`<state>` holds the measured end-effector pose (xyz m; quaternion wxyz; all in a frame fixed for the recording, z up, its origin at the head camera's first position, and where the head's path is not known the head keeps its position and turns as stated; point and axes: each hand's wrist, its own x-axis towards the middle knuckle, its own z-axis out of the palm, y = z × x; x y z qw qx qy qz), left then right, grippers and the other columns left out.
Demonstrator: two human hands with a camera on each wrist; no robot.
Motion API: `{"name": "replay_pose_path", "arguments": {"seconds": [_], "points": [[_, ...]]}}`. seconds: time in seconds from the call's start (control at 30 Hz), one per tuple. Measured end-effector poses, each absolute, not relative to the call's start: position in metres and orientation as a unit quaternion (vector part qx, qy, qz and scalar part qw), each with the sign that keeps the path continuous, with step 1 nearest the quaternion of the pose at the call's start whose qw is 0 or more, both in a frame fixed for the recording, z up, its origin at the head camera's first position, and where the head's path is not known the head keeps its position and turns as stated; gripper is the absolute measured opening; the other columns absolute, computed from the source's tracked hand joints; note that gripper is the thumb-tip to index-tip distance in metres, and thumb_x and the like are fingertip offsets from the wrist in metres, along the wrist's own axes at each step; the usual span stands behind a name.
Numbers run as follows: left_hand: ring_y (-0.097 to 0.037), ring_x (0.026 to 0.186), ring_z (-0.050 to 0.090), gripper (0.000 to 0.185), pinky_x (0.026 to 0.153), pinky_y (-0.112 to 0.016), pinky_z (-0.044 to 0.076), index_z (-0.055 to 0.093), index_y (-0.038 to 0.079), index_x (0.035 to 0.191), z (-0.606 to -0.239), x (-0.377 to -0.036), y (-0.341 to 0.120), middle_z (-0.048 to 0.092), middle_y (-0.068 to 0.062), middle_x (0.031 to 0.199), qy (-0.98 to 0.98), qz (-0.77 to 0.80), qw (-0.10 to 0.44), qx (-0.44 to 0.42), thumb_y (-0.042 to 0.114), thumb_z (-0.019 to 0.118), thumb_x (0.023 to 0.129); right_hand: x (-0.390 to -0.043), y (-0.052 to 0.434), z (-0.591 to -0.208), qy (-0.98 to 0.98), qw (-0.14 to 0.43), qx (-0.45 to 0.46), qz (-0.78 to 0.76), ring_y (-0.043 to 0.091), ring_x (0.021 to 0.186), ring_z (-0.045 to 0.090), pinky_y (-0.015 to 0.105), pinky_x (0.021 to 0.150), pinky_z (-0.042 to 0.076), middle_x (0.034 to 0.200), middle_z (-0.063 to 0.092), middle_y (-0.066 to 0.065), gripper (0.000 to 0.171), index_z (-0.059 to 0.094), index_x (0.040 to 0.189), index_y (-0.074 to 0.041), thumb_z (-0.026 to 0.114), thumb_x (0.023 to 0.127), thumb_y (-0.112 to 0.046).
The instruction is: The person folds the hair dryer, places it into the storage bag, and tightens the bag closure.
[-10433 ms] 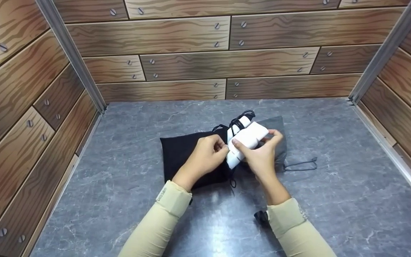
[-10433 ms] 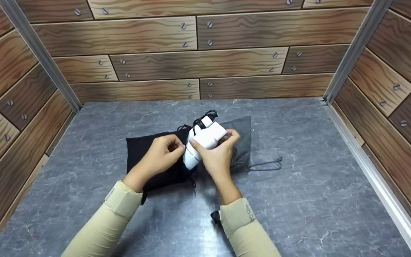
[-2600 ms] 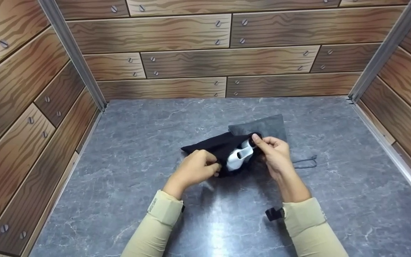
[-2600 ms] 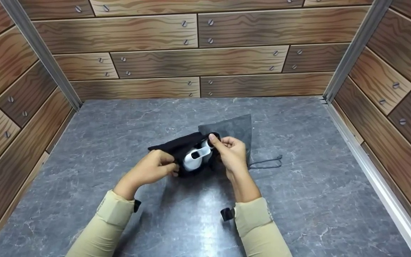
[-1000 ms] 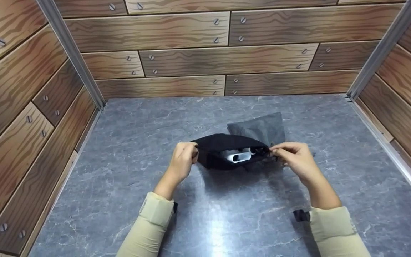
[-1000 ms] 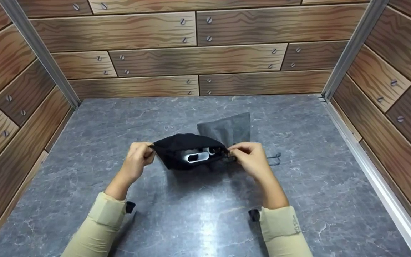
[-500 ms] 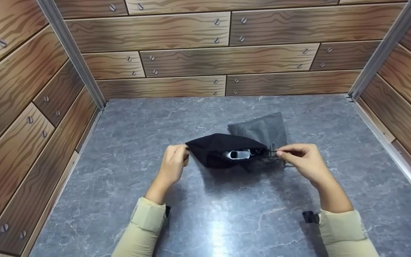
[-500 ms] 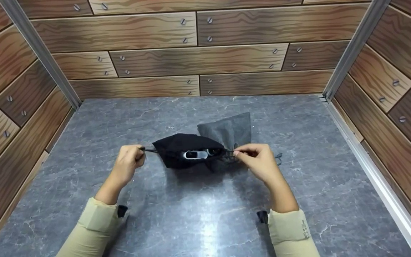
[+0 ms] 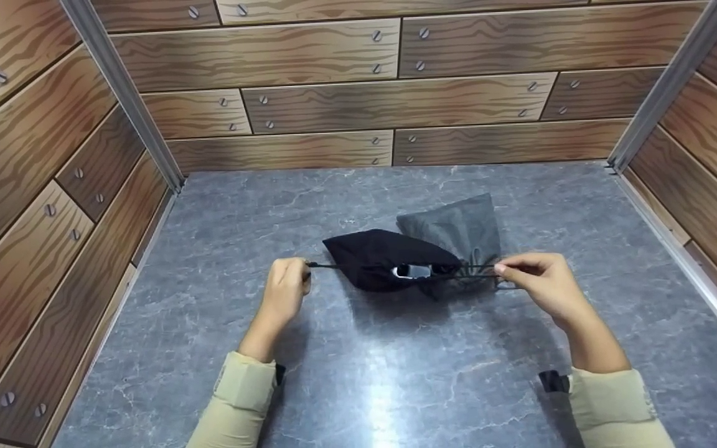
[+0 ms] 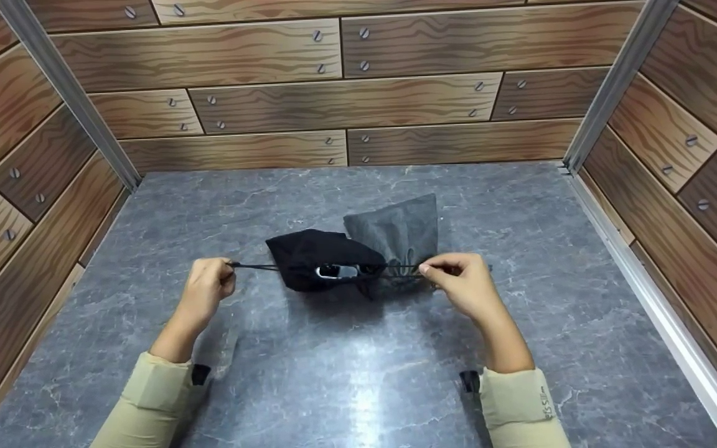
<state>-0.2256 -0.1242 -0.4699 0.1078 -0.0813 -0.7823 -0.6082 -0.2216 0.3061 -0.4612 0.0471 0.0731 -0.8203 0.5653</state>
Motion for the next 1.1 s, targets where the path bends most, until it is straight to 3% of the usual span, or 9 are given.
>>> {"name": "replay_pose_path", "arguments": {"seconds": [0.13,0.4,0.6,0.77,1.1], "points": [[-0.006,0.043,0.021,0.038,0.045,-0.021,0.017,0.032,0.016,0.054,-0.470,-0.227,-0.125,0.028,0.011,0.043,-0.730,-0.678,0.073,-0.046,0.005,0.039,0.090,-0.221,0.310,-0.462,-0.823,0.050,0.063,0.563,0.001,0.082,0.068,0.020,0.075,0.057,0.089,0.077,-0.019,0.026,0.075,0.111,0.014,0.077,0.097,-0.007],[-0.006,0.042,0.020,0.037,0.048,-0.024,0.018,0.026,0.018,0.056,-0.469,-0.227,-0.130,0.023,0.011,0.045,-0.611,-0.791,0.030,0.003,0.003,0.034,0.090,-0.224,0.318,-0.464,-0.803,0.043,0.036,0.593,0.004,0.074,0.067,0.020,0.069,0.055,0.081,0.074,-0.015,0.021,0.074,0.109,0.015,0.074,0.097,-0.002],[-0.006,0.042,0.024,0.042,0.051,-0.025,0.023,0.022,0.020,0.056,-0.467,-0.225,-0.138,0.024,0.012,0.045,-0.492,-0.869,-0.030,0.040,0.006,0.028,0.095,-0.227,0.323,-0.465,-0.760,0.014,0.005,0.650,0.005,0.073,0.065,0.021,0.068,0.054,0.081,0.074,-0.011,0.009,0.081,0.102,0.003,0.074,0.097,-0.001],[-0.006,0.040,0.029,0.047,0.048,-0.023,0.027,0.023,0.022,0.054,-0.467,-0.226,-0.147,0.029,0.011,0.043,-0.314,-0.940,-0.076,0.111,0.010,0.025,0.100,-0.227,0.333,-0.471,-0.752,-0.009,-0.018,0.659,0.006,0.074,0.063,0.021,0.069,0.054,0.084,0.074,-0.011,0.009,0.084,0.097,-0.008,0.075,0.097,-0.005],[-0.011,0.037,0.026,0.046,0.045,-0.025,0.026,0.015,0.021,0.059,-0.473,-0.229,-0.165,0.029,0.005,0.042,-0.116,-0.964,-0.100,0.219,0.013,0.021,0.104,-0.226,0.345,-0.478,-0.789,-0.032,-0.029,0.613,0.004,0.077,0.063,0.021,0.073,0.055,0.082,0.071,-0.016,0.010,0.083,0.097,-0.014,0.074,0.099,-0.010]]}}
